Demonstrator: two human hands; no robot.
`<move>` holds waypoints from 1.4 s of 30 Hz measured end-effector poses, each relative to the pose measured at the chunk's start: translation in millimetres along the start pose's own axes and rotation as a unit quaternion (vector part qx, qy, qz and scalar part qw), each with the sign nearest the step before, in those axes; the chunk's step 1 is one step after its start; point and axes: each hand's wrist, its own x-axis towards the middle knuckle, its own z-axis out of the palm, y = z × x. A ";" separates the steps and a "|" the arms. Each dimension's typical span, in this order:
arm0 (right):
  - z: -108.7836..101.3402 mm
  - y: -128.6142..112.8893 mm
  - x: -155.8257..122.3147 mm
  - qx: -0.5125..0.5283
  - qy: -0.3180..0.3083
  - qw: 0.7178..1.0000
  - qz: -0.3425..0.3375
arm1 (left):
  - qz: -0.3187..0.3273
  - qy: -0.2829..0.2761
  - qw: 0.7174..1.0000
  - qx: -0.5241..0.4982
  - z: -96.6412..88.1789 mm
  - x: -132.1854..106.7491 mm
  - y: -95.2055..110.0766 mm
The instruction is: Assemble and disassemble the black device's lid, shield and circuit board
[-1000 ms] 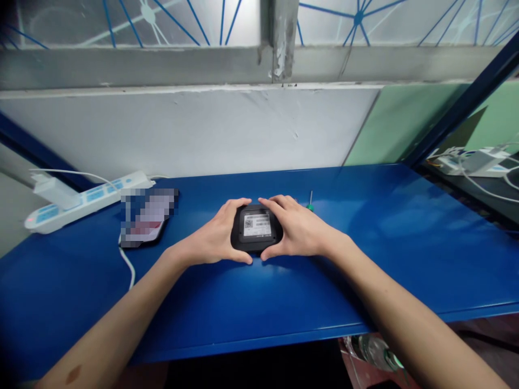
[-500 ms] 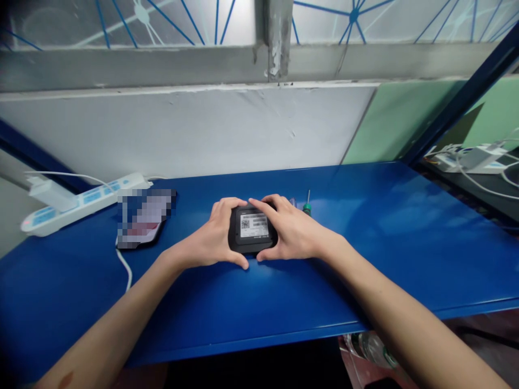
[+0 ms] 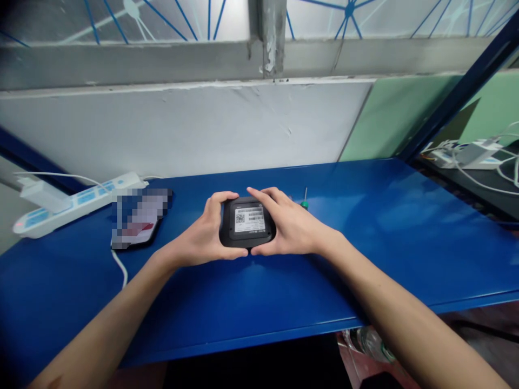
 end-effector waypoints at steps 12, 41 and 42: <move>-16.6 29.1 0.7 -0.026 0.099 0.995 0.018 | -0.059 -0.084 0.995 0.014 5.5 2.7 -6.2; -12.1 37.5 1.8 -0.022 0.067 0.997 0.043 | -0.204 -0.163 0.945 0.198 -83.2 -45.5 -36.0; -12.2 37.3 1.7 -0.022 0.066 0.997 0.043 | -0.204 -0.160 0.945 0.198 -84.8 -46.7 -36.9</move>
